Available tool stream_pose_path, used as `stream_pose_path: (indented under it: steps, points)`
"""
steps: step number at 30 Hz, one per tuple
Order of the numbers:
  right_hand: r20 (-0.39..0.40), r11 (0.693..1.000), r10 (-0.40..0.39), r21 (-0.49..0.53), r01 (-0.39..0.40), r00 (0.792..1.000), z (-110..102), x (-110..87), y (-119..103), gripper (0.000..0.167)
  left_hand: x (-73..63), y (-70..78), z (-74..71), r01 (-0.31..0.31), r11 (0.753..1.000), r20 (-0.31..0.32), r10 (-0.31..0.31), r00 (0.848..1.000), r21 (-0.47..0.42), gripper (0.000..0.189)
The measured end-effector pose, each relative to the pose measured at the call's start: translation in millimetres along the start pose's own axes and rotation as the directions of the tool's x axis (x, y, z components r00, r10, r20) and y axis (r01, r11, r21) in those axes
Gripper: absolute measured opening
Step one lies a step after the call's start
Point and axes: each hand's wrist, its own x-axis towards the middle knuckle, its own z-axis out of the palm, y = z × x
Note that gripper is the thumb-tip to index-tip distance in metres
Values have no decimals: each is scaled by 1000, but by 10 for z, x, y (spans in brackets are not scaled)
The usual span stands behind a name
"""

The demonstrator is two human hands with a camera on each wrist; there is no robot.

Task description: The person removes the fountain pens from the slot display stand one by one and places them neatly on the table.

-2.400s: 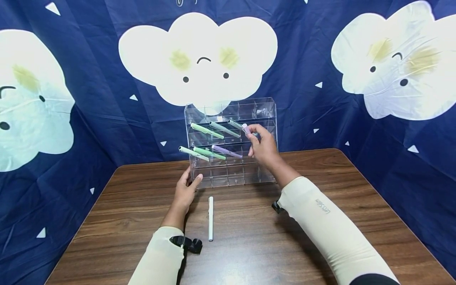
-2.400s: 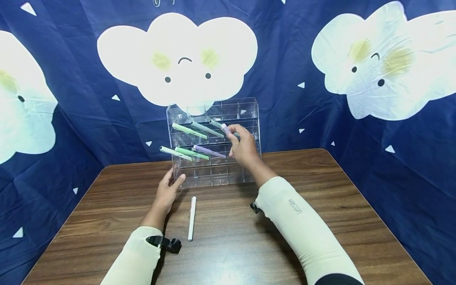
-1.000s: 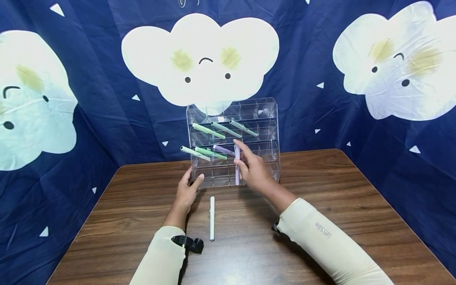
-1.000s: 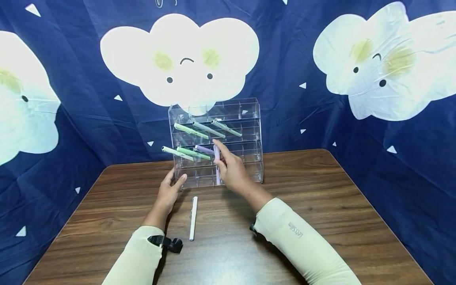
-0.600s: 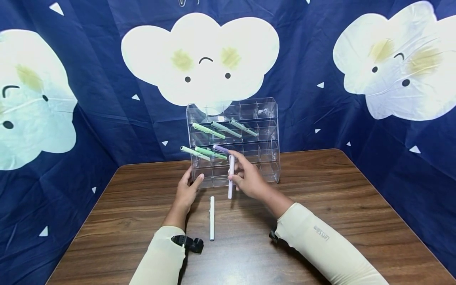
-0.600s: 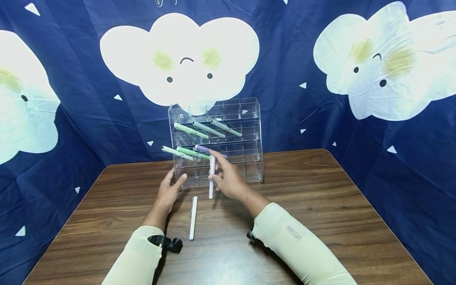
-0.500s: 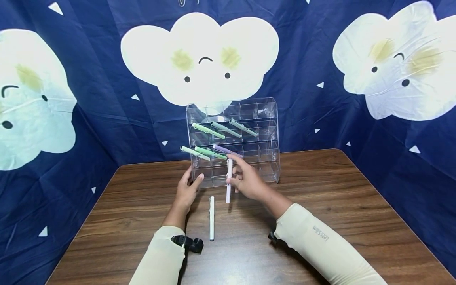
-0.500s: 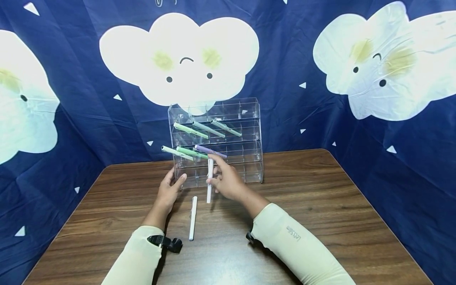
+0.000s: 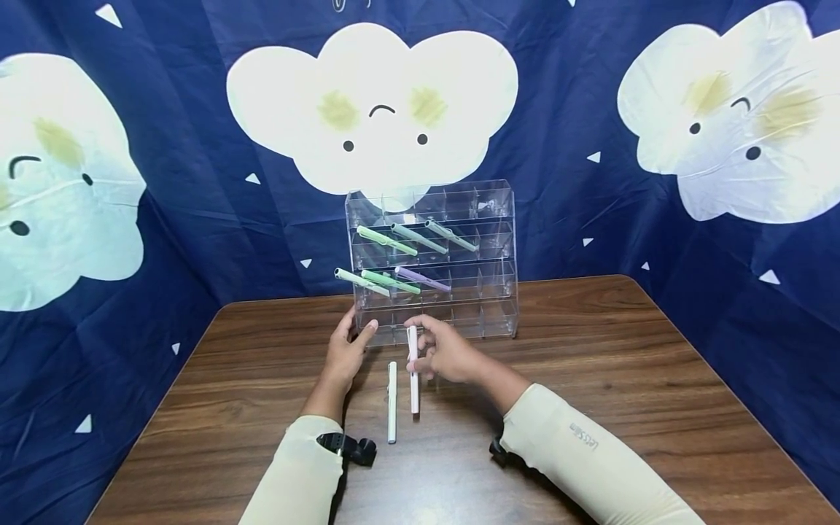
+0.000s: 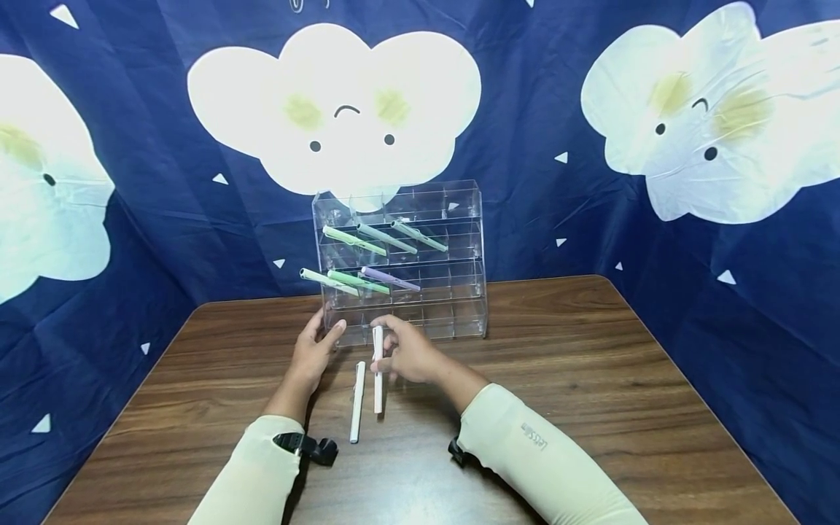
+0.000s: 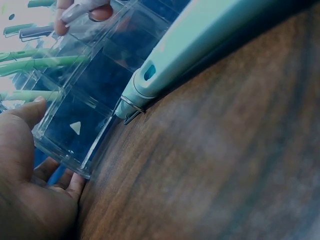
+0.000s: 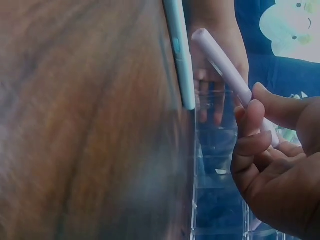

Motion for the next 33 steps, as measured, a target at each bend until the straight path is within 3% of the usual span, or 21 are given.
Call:
stream_pose_path:
  steps: [21, 33]
  points:
    - [81, 999, 40, 17, -42, 996, 173, -30, 140, 75, -3, 14, 25, -33, 999, -11, 33, 999, -27, 69]
    - [101, 991, 20, -132, -6, 995, 155, 15, 215, 68, -9, 29, 32, -16, 1000, -13, 16, 1000, -25, 69]
